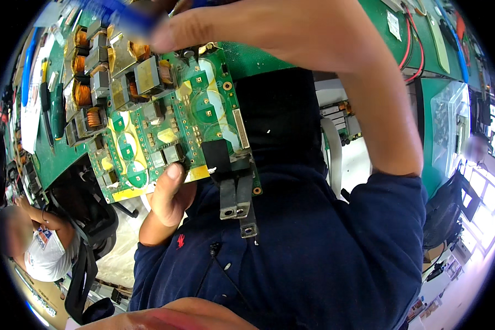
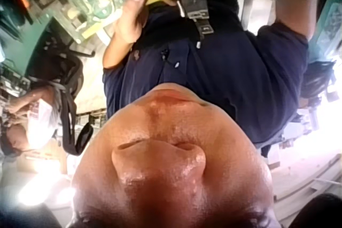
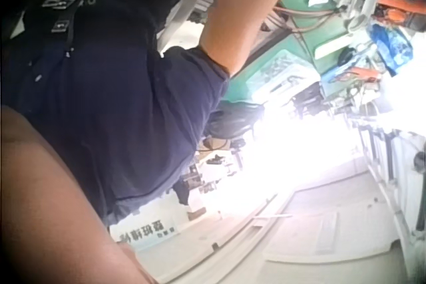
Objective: The person uses blue-handled pliers to clip components on both sides of a large green circuit board.
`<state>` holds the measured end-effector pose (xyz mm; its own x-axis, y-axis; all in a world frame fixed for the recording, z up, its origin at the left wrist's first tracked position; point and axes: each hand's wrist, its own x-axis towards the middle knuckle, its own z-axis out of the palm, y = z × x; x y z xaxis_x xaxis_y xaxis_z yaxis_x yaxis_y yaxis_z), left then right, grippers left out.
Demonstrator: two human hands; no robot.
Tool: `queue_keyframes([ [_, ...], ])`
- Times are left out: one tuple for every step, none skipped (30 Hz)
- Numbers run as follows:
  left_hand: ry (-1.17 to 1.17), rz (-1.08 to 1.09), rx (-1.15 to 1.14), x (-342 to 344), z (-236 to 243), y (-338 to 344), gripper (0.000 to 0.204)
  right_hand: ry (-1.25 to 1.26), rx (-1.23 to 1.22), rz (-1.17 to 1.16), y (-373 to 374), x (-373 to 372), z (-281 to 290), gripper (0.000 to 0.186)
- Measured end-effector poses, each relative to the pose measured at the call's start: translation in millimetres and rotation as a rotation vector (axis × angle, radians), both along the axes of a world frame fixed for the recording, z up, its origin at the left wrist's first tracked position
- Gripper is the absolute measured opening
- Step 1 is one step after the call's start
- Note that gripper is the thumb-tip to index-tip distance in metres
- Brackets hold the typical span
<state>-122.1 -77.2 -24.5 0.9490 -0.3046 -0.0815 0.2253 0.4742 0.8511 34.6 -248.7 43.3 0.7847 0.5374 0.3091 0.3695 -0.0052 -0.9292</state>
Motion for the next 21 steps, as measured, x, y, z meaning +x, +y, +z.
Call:
queue_keyframes([
  [0.008,-0.001,-0.006,-0.9,-0.7,0.2,0.035,0.017,0.039,0.000,-2.4,-1.7,-3.2,0.023],
  [0.016,-0.006,-0.012,-1.7,-1.6,1.0,0.035,0.031,0.077,0.001,-5.0,-3.0,-5.9,0.023],
  [0.016,-0.006,-0.012,-1.6,-1.3,1.0,0.035,0.043,0.115,0.003,-7.0,-3.6,-8.1,0.024],
  [0.018,-0.007,-0.014,-1.9,-1.8,0.8,0.035,0.102,0.227,-0.036,-5.3,-9.0,-18.2,0.024],
  [0.011,-0.003,-0.011,-1.2,-0.7,0.5,0.035,0.146,0.251,-0.097,-5.4,-15.4,-21.9,0.025],
  [-0.001,-0.001,-0.003,-0.6,0.1,0.2,0.035,0.189,0.278,-0.160,-5.8,-22.0,-25.4,0.025],
  [-0.012,0.003,0.005,0.0,0.4,-0.3,0.035,0.232,0.306,-0.221,-6.4,-28.4,-29.3,0.026],
  [-0.027,0.005,0.018,0.7,0.4,-0.3,0.035,0.258,0.246,-0.304,-3.3,-39.5,-22.6,0.024],
  [-0.033,0.002,0.026,0.7,0.4,-0.2,0.035,0.112,0.110,-0.312,-10.1,-41.5,-29.3,0.026],
  [-0.041,0.000,0.036,1.1,1.1,-0.6,0.035,-0.040,-0.015,-0.331,-17.1,-43.2,-35.1,0.028],
  [-0.039,-0.008,0.040,1.0,1.7,-0.8,0.035,-0.053,-0.014,-0.348,-18.9,-45.1,-38.0,0.028],
  [-0.039,-0.015,0.044,1.0,1.7,-1.0,0.035,-0.067,-0.012,-0.366,-19.8,-46.6,-39.3,0.027],
  [-0.040,-0.020,0.049,0.9,1.3,-1.0,0.035,-0.081,-0.010,-0.380,-20.1,-47.6,-40.0,0.027],
  [-0.044,-0.023,0.054,1.3,0.5,-1.0,0.035,-0.049,0.020,-0.386,-20.9,-48.7,-39.6,0.026],
  [-0.043,-0.029,0.060,1.8,-0.1,-0.7,0.035,-0.077,0.008,-0.400,-20.3,-49.5,-40.2,0.025],
  [-0.042,-0.035,0.065,1.9,-0.3,-0.4,0.036,-0.107,-0.005,-0.413,-19.3,-50.3,-40.8,0.025],
  [-0.037,-0.043,0.071,2.2,-0.2,0.4,0.036,-0.136,-0.018,-0.426,-18.7,-51.1,-40.9,0.024],
  [-0.035,-0.049,0.082,2.3,1.0,1.1,0.036,-0.122,-0.016,-0.422,-18.8,-52.6,-39.9,0.024],
  [-0.032,-0.054,0.094,2.0,1.8,1.5,0.036,-0.107,-0.016,-0.418,-19.2,-54.6,-38.8,0.024],
  [-0.032,-0.056,0.111,1.9,4.1,1.9,0.037,-0.093,-0.015,-0.413,-19.5,-56.2,-38.0,0.023],
  [-0.037,-0.056,0.117,1.8,4.1,1.9,0.037,-0.119,-0.026,-0.427,-19.2,-57.5,-37.6,0.024],
])
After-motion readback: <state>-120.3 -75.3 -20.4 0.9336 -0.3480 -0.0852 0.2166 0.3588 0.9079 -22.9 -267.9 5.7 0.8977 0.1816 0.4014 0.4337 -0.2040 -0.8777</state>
